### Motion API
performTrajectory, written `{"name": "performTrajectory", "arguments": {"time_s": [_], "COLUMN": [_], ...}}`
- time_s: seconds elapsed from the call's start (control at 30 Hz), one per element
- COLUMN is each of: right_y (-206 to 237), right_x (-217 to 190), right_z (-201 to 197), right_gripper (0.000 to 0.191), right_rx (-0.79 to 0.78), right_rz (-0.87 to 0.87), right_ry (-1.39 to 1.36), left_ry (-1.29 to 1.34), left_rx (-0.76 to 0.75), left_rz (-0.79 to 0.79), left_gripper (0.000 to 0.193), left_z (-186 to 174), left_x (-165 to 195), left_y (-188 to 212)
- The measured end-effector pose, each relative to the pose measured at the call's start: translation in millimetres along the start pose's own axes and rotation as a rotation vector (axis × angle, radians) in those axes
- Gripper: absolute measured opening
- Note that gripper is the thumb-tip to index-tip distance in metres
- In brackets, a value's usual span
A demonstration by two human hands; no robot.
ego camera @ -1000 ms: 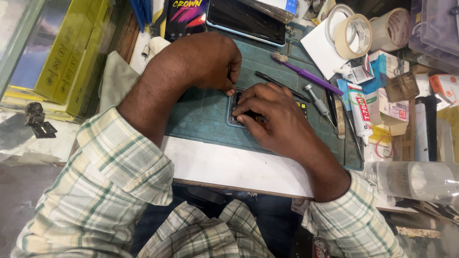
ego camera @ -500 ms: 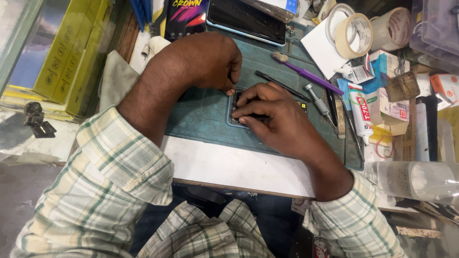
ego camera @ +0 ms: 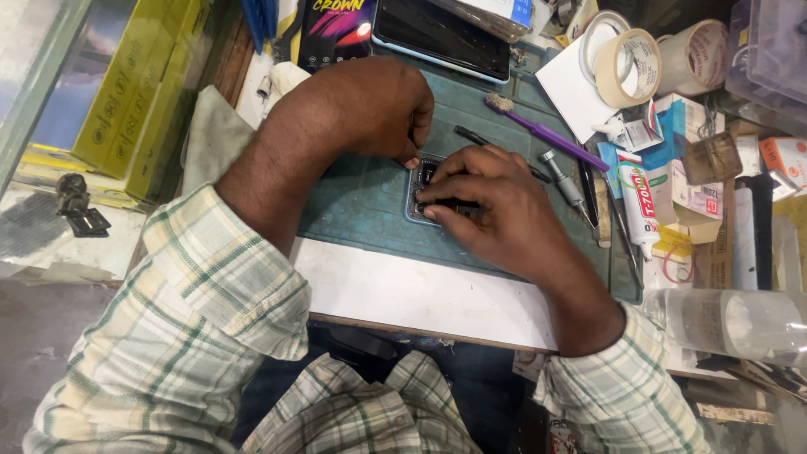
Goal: The person uses a screwdriver and tweezers to remove a small component from a disassembled smartphone, cleans it with a toothbrush, and places it back into the phone. The person then uses a purple plastic tool to adjust internal parts and continues working on the device.
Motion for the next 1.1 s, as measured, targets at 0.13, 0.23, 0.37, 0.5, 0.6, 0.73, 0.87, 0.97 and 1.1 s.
{"name": "performTrajectory", "arguments": {"time_s": [0.13,0.23,0.37,0.5,0.6,0.73,0.87,0.97,1.1], "right_y": [0,1,3,2,1,0,0,-1,-1], "right_x": [1,0,-3,-1,4,8,8,9,10], "right_z": [3,4,4,2,-1,-2,-2,-5,-7], "right_gripper": [0.018,0.017,0.017,0.016,0.019,0.019,0.014,0.012,0.011], "right_rx": [-0.016,-0.025,-0.017,-0.015,0.022,0.043,0.049,0.045,0.018], "right_rz": [0.018,0.025,0.037,0.035,0.039,0.029,-0.006,0.022,0.070], "right_ry": [0.018,0.037,0.080,0.067,0.012,-0.036,-0.034,-0.063,-0.112], "left_ry": [-0.003,0.009,0.012,0.007,0.008,-0.006,-0.026,-0.024,-0.040], "left_rx": [0.002,0.007,0.010,0.008,-0.007,-0.050,-0.057,-0.056,-0.061], "left_rz": [-0.028,-0.010,-0.018,0.006,-0.006,0.001,-0.013,0.011,0.004], "left_gripper": [0.025,0.026,0.027,0.029,0.030,0.033,0.044,0.052,0.056], "left_z": [1,2,2,1,0,0,3,3,5], "left_x": [1,1,0,0,0,3,5,5,7], "left_y": [-1,-1,0,1,2,2,3,5,5]}}
Point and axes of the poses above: each hand's wrist, its own y-axis away from the middle knuckle, its own z-axis out of the palm, x = y × z, the point moved 1 cm from there along -y, towards the middle knuckle, and after that the axes turned 10 degrees about y, right-handed, at the moved point
